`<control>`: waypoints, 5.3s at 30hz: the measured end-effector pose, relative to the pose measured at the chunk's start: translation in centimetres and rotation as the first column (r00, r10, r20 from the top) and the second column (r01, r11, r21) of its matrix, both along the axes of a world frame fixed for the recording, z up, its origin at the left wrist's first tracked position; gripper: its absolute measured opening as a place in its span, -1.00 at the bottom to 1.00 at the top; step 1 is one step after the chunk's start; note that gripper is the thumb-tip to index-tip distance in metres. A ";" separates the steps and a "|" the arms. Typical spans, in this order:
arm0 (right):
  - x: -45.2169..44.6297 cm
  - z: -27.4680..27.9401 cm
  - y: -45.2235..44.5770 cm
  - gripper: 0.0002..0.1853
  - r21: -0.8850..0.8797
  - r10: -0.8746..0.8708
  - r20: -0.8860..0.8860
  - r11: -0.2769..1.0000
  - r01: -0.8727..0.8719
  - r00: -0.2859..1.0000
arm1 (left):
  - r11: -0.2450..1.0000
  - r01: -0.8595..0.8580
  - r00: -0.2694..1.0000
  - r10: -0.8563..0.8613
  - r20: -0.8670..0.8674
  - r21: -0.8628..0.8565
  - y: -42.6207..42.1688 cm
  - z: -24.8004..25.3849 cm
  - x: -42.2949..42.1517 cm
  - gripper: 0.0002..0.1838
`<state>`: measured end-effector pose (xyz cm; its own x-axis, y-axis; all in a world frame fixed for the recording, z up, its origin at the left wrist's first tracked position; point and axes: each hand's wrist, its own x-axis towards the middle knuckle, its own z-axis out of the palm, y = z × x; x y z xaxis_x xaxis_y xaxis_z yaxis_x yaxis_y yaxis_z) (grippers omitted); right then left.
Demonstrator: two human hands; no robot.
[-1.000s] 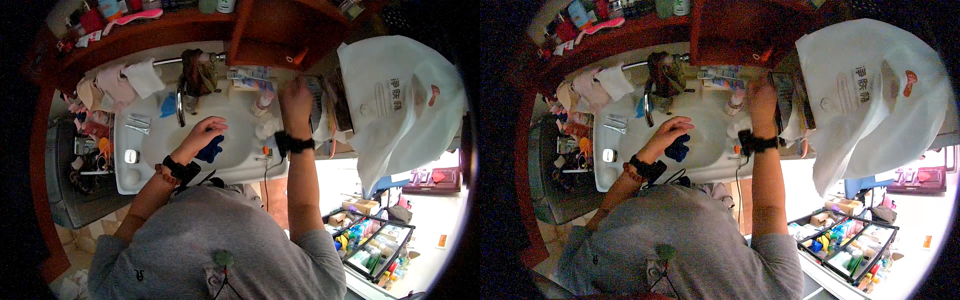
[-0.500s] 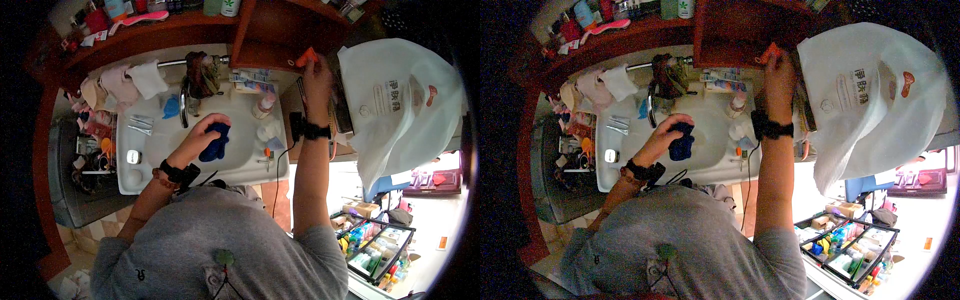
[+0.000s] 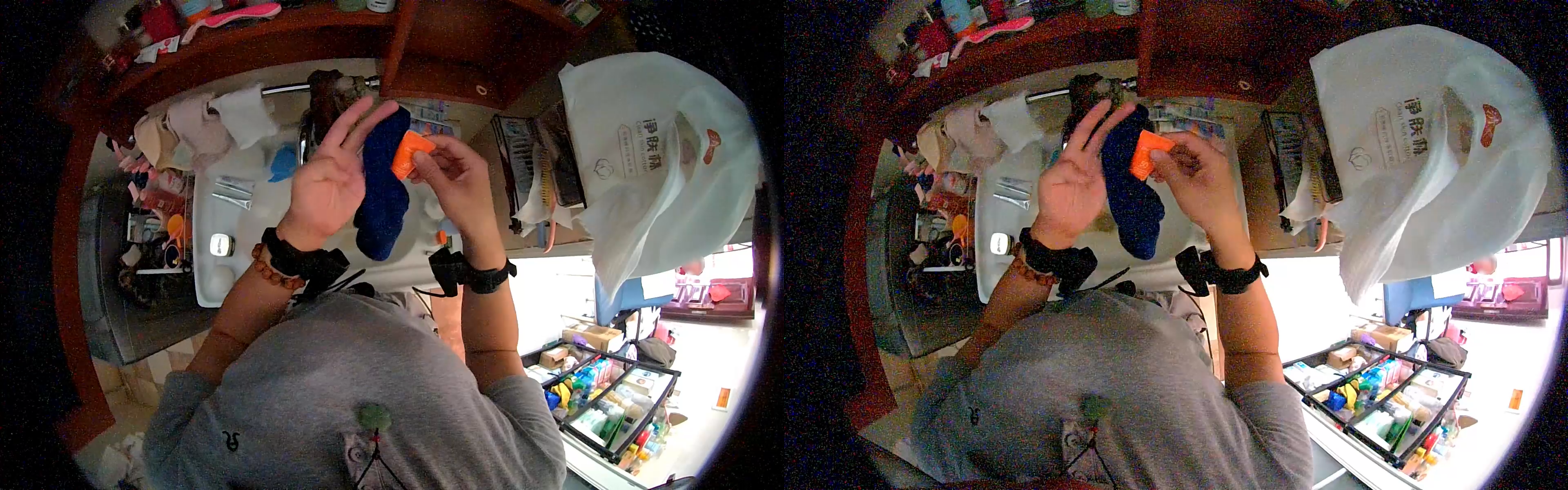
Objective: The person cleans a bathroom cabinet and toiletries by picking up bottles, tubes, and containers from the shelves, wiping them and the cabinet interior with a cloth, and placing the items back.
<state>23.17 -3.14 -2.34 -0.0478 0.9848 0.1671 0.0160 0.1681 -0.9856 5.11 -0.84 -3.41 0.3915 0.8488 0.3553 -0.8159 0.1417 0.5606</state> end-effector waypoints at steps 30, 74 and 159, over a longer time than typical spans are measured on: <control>-2.9 -3.9 -0.2 -0.65 0.321 -0.304 0.188 0.918 0.235 0.934 | 0.922 -0.329 0.689 0.383 -0.615 0.205 -2.1 -2.2 -0.7 -0.64; 1.3 -8.1 -8.1 -0.83 -0.306 0.086 -0.406 0.925 -0.224 0.910 | 0.876 0.156 0.447 0.350 -0.823 0.457 -4.6 -6.3 0.4 -0.61; 12.5 -6.3 21.7 -0.77 0.296 -0.388 0.871 0.904 0.309 0.301 | 0.878 -0.278 0.300 0.465 -0.833 0.390 -6.0 -4.7 -5.9 -0.70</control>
